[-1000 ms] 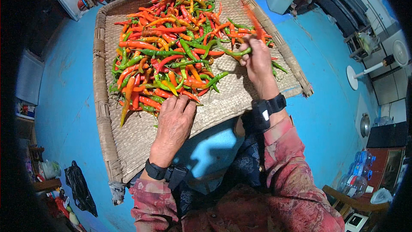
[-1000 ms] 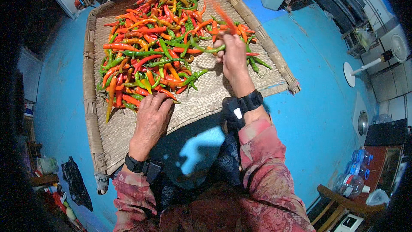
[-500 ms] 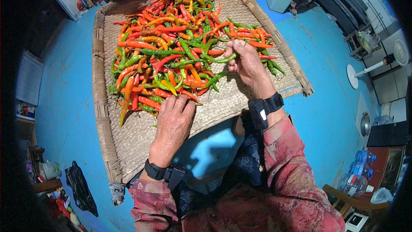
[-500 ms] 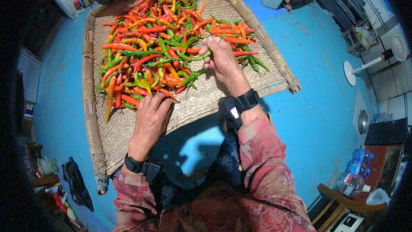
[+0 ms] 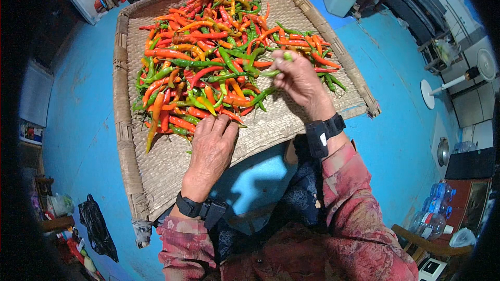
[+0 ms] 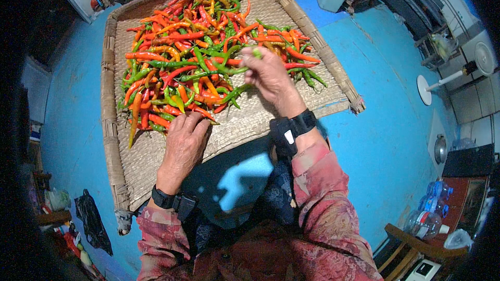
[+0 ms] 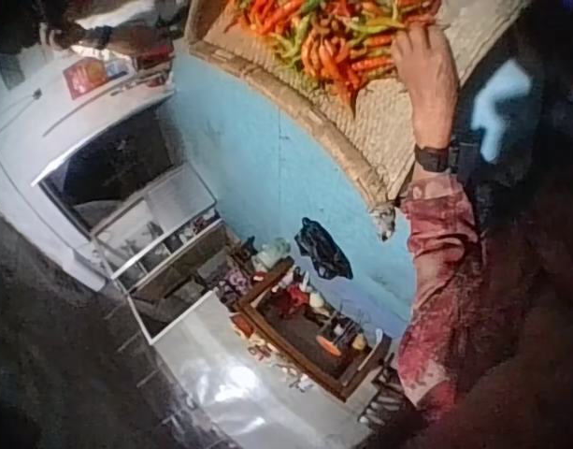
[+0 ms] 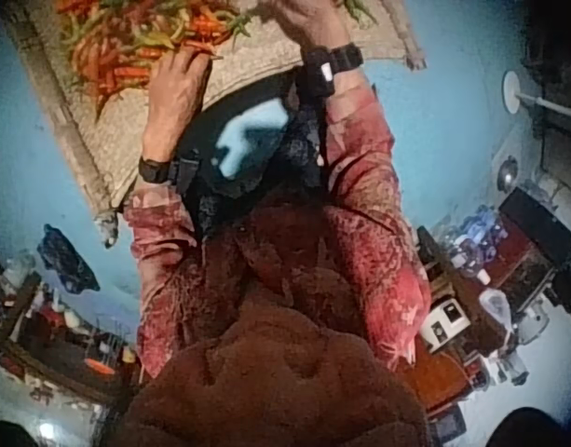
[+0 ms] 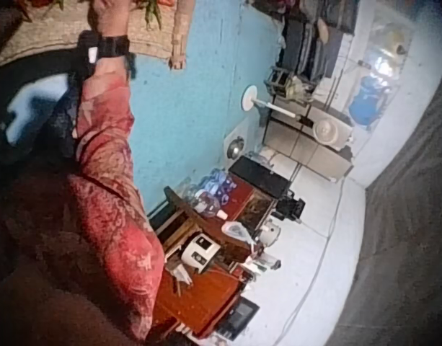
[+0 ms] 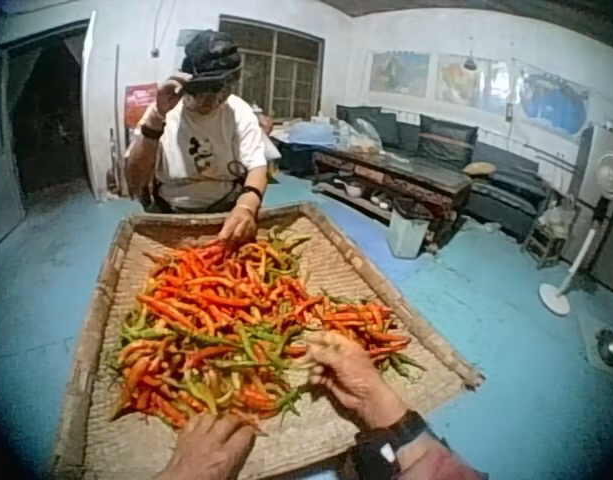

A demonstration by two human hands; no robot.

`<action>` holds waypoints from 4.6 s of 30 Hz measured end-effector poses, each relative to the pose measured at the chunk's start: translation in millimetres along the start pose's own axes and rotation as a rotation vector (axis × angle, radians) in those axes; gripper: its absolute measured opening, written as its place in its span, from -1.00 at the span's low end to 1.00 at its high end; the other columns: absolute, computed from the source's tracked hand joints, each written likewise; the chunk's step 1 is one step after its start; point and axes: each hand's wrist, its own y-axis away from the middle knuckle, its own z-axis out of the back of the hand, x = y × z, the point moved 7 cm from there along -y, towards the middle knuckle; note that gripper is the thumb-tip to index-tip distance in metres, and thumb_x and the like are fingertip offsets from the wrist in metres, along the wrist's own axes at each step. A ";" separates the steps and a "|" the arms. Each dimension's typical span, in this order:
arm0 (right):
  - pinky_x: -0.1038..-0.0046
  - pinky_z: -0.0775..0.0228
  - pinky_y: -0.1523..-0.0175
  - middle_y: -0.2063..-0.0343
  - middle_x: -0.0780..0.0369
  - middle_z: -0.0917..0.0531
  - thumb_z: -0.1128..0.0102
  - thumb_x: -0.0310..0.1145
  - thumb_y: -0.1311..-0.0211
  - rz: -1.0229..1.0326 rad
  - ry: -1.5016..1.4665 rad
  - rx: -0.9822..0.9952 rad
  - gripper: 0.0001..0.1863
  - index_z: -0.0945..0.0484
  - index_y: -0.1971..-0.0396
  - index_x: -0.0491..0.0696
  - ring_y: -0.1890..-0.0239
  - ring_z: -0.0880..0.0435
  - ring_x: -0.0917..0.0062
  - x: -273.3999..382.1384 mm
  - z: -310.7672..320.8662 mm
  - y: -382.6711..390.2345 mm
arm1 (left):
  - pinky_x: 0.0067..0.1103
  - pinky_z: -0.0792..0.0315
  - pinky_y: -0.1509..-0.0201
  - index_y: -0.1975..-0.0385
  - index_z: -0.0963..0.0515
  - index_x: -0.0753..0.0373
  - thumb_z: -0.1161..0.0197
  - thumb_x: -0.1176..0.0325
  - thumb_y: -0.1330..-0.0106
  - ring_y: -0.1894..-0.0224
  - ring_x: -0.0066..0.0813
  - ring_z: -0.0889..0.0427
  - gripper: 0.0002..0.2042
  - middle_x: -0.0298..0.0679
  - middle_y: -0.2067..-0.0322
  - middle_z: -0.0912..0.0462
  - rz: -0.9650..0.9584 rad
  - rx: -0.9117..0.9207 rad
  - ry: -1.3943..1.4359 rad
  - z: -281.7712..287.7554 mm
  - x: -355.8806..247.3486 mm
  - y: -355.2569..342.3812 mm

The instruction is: Two people sort through a pile of red and green chili peppers on a woven tray, picking up individual peppers, pulling off their stems, and moving them to different areas of the tray.

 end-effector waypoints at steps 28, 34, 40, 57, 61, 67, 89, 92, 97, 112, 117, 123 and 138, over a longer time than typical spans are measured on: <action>0.17 -0.34 -0.16 0.02 -0.05 -0.51 -0.29 -0.39 -0.08 0.514 1.396 0.118 -0.48 -0.40 -0.07 -0.16 -0.07 -0.48 0.06 -18.0 -60.9 3.8 | -0.31 -0.36 -0.09 0.13 -0.55 0.29 -0.19 0.42 -0.16 0.03 -0.14 -0.47 -0.73 -0.13 0.09 -0.51 -0.014 -0.006 -0.018 0.1 1.0 1.4; 0.15 -0.37 -0.12 0.00 -0.08 -0.48 -0.34 -0.30 -0.09 0.421 1.349 0.132 -0.34 -0.28 -0.18 -0.10 -0.06 -0.49 0.00 -20.7 -67.7 3.5 | -0.33 -0.37 -0.06 0.15 -0.54 0.27 -0.23 0.42 -0.15 0.05 -0.15 -0.47 -0.74 -0.15 0.09 -0.51 -0.012 -0.008 -0.027 0.1 1.6 2.3; 0.22 -0.43 0.28 0.46 0.03 -0.58 -0.34 -0.27 -0.09 0.326 1.237 0.092 -0.47 -0.38 -0.03 -0.13 0.37 -0.61 0.15 -33.3 -64.5 -13.2 | -0.31 -0.34 -0.09 0.13 -0.53 0.27 -0.18 0.42 -0.16 0.06 -0.15 -0.47 -0.74 -0.12 0.11 -0.49 -0.005 0.005 -0.017 -1.9 1.2 2.2; 0.60 -0.15 0.48 0.64 0.45 -0.39 -0.21 -0.31 -0.25 0.471 0.692 -0.138 -0.81 -0.50 0.39 -0.13 0.58 -0.28 0.77 30.1 -0.9 -2.5 | -0.31 -0.36 -0.08 0.19 -0.54 0.28 -0.18 0.43 -0.14 0.02 -0.14 -0.48 -0.77 -0.12 0.10 -0.53 -0.044 -0.070 0.004 3.6 -1.8 -0.1; 0.65 -0.19 0.48 0.59 0.44 -0.44 -0.16 -0.34 -0.33 0.551 0.561 -0.287 -0.83 -0.46 0.27 -0.13 0.56 -0.33 0.81 56.8 20.1 9.4 | -0.33 -0.37 -0.01 0.19 -0.55 0.26 -0.23 0.42 -0.14 0.09 -0.18 -0.48 -0.77 -0.16 0.11 -0.53 -0.019 -0.025 -0.018 1.7 1.5 1.4; 0.69 -0.30 0.49 0.52 0.38 -0.46 -0.10 -0.22 -0.41 0.494 0.067 -0.407 -0.78 -0.41 0.19 -0.08 0.55 -0.41 0.74 63.2 49.3 22.0 | -0.37 -0.36 0.08 0.18 -0.55 0.25 -0.26 0.41 -0.15 0.17 -0.21 -0.47 -0.77 -0.20 0.14 -0.52 -0.032 -0.040 -0.026 4.0 -0.5 0.4; 0.66 -0.16 0.61 0.58 0.40 -0.35 -0.13 -0.29 -0.34 0.510 -0.111 -0.579 -0.81 -0.29 0.23 0.06 0.64 -0.29 0.75 65.4 68.2 29.9 | -0.32 -0.35 -0.06 0.20 -0.54 0.28 -0.19 0.43 -0.14 0.05 -0.16 -0.47 -0.78 -0.14 0.14 -0.51 -0.009 0.004 -0.021 1.2 -1.0 -0.1; 0.65 -0.15 0.62 0.57 0.41 -0.34 -0.13 -0.27 -0.34 0.522 -0.123 -0.541 -0.79 -0.26 0.25 0.07 0.64 -0.29 0.75 66.6 67.8 29.8 | -0.31 -0.35 -0.06 0.20 -0.54 0.28 -0.19 0.43 -0.14 0.05 -0.16 -0.48 -0.78 -0.14 0.13 -0.51 -0.014 0.002 -0.032 -0.1 0.2 1.0; 0.66 -0.16 0.63 0.57 0.40 -0.35 -0.13 -0.25 -0.35 0.508 -0.164 -0.503 -0.79 -0.28 0.25 0.06 0.65 -0.28 0.76 67.2 67.5 29.8 | -0.31 -0.35 -0.07 0.20 -0.54 0.28 -0.19 0.43 -0.15 0.05 -0.16 -0.48 -0.78 -0.13 0.13 -0.52 -0.012 0.006 -0.028 1.0 -1.1 0.3; 0.70 -0.15 0.64 0.58 0.42 -0.33 -0.16 -0.21 -0.36 0.562 -0.092 -0.642 -0.79 -0.34 0.28 0.03 0.65 -0.28 0.79 70.2 70.9 34.2 | -0.30 -0.34 -0.11 0.19 -0.53 0.27 -0.18 0.43 -0.15 0.04 -0.15 -0.47 -0.78 -0.12 0.13 -0.52 -0.022 0.002 -0.010 -1.2 0.6 2.0; 0.71 -0.17 0.63 0.58 0.43 -0.32 -0.19 -0.23 -0.34 0.597 -0.118 -0.684 -0.79 -0.38 0.26 0.00 0.65 -0.27 0.79 73.6 80.2 33.6 | -0.36 -0.35 0.07 0.20 -0.55 0.23 -0.25 0.40 -0.17 0.17 -0.21 -0.46 -0.79 -0.19 0.15 -0.51 -0.051 -0.021 -0.057 2.1 -1.2 -2.8; 0.63 -0.24 0.58 0.59 0.39 -0.45 -0.20 -0.22 -0.34 0.833 0.299 -0.733 -0.77 -0.44 0.34 -0.07 0.64 -0.38 0.73 92.1 63.6 47.4 | -0.36 -0.35 0.06 0.17 -0.54 0.24 -0.25 0.40 -0.17 0.16 -0.21 -0.46 -0.77 -0.18 0.15 -0.51 -0.037 0.012 -0.068 -0.2 -1.0 0.2; 0.31 -0.45 0.32 0.48 0.16 -0.58 -0.33 -0.42 -0.08 0.939 1.244 -0.601 -0.71 -0.55 0.16 -0.07 0.48 -0.60 0.33 95.7 1.9 52.2 | -0.29 -0.33 -0.13 0.19 -0.53 0.28 -0.19 0.43 -0.15 0.06 -0.14 -0.47 -0.77 -0.11 0.13 -0.51 -0.010 0.025 -0.010 0.1 -2.1 -2.9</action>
